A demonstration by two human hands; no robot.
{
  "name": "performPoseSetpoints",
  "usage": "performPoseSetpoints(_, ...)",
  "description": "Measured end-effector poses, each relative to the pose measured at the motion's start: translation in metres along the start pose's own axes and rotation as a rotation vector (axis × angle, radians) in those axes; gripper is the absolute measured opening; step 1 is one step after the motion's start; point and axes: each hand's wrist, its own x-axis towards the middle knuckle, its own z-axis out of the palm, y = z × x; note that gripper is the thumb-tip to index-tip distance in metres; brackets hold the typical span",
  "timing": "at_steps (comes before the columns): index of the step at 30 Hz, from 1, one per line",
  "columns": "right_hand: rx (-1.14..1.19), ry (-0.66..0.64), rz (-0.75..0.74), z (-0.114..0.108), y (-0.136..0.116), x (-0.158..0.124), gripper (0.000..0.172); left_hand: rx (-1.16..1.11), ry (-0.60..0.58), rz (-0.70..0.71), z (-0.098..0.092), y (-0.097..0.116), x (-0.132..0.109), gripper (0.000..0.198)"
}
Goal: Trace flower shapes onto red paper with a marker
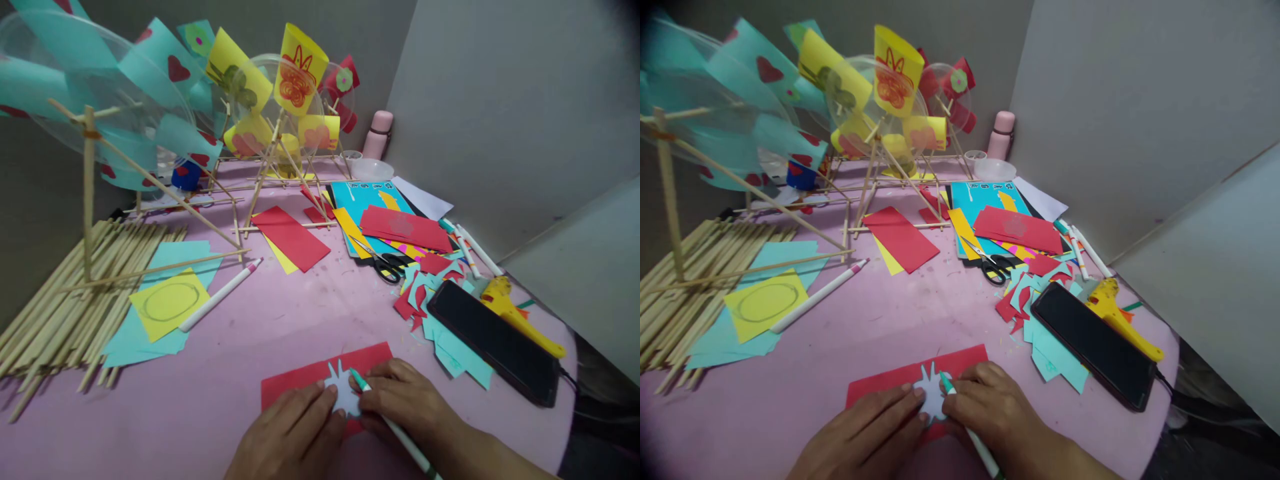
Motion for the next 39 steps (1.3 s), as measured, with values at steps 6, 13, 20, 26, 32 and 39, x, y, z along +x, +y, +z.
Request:
performPoseSetpoints(6, 0.039, 0.038, 0.018, 0.001, -0.001, -0.001, 0.019, 0.066, -0.107, 0.036, 0.007, -0.003, -0.002, 0.043)
performPoseSetpoints(13, 0.062, 0.028, 0.046, 0.000, -0.002, 0.000, 0.021, 0.063, -0.219, 0.047, 0.004, -0.001, 0.002, 0.027)
performPoseSetpoints(20, 0.045, 0.032, 0.038, 0.002, 0.001, -0.003, 0.019, 0.076, -0.228, 0.063, 0.002, -0.002, 0.001, 0.028)
performPoseSetpoints(26, 0.043, 0.030, 0.037, 0.002, 0.000, -0.003, 0.018, 0.087, -0.119, 0.087, 0.013, -0.003, -0.008, 0.037)
performPoseSetpoints(32, 0.045, 0.032, 0.029, 0.002, 0.000, -0.003, 0.018, 0.084, -0.127, 0.093, 0.016, -0.004, -0.017, 0.032)
performPoseSetpoints(39, 0.044, 0.060, 0.027, 0.004, 0.001, -0.004, 0.019, 0.082, -0.128, 0.090, 0.017, -0.004, -0.019, 0.030)
